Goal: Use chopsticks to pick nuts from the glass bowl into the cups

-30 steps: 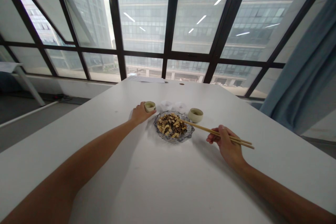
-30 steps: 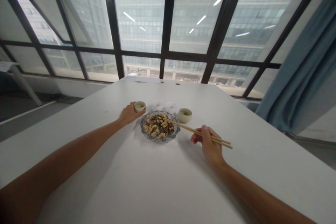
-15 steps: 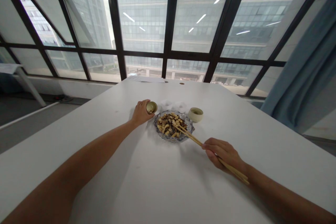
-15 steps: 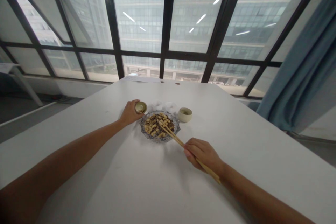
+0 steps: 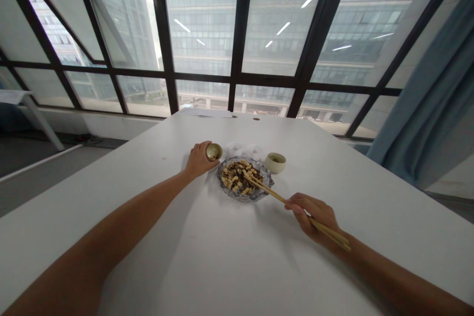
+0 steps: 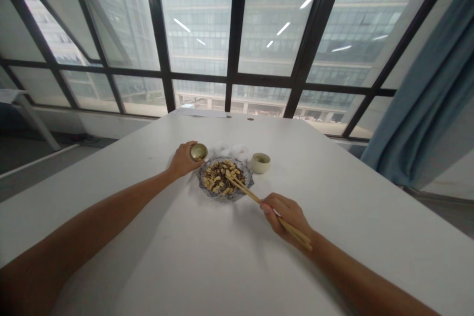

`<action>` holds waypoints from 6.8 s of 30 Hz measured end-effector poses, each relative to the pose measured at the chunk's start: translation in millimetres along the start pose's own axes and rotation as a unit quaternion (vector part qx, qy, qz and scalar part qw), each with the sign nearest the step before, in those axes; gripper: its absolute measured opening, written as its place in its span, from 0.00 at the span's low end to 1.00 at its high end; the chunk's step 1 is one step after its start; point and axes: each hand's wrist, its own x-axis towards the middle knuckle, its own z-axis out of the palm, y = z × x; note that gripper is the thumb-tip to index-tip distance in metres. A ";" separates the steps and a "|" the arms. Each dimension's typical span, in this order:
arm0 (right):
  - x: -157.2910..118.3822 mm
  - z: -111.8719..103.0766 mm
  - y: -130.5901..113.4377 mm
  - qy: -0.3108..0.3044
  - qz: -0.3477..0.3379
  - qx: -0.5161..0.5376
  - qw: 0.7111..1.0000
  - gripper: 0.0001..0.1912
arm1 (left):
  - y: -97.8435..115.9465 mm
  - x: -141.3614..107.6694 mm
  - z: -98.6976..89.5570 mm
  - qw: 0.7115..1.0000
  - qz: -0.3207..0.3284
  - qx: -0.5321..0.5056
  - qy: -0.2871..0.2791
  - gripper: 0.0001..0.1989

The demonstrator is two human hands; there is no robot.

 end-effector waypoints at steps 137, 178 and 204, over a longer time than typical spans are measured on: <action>0.2 0.3 24.3 0.057 0.004 -0.006 0.998 0.16 | 69.3 65.7 5.8 0.978 -0.021 0.063 -0.198 0.38; 92.2 -14.7 19.9 0.017 0.308 0.263 0.914 0.34 | 54.9 62.8 5.7 0.987 0.083 0.065 -0.125 0.33; 81.3 -17.3 10.6 -0.060 0.268 0.170 0.946 0.27 | -11.7 3.9 19.4 0.994 -0.087 -0.066 0.007 0.38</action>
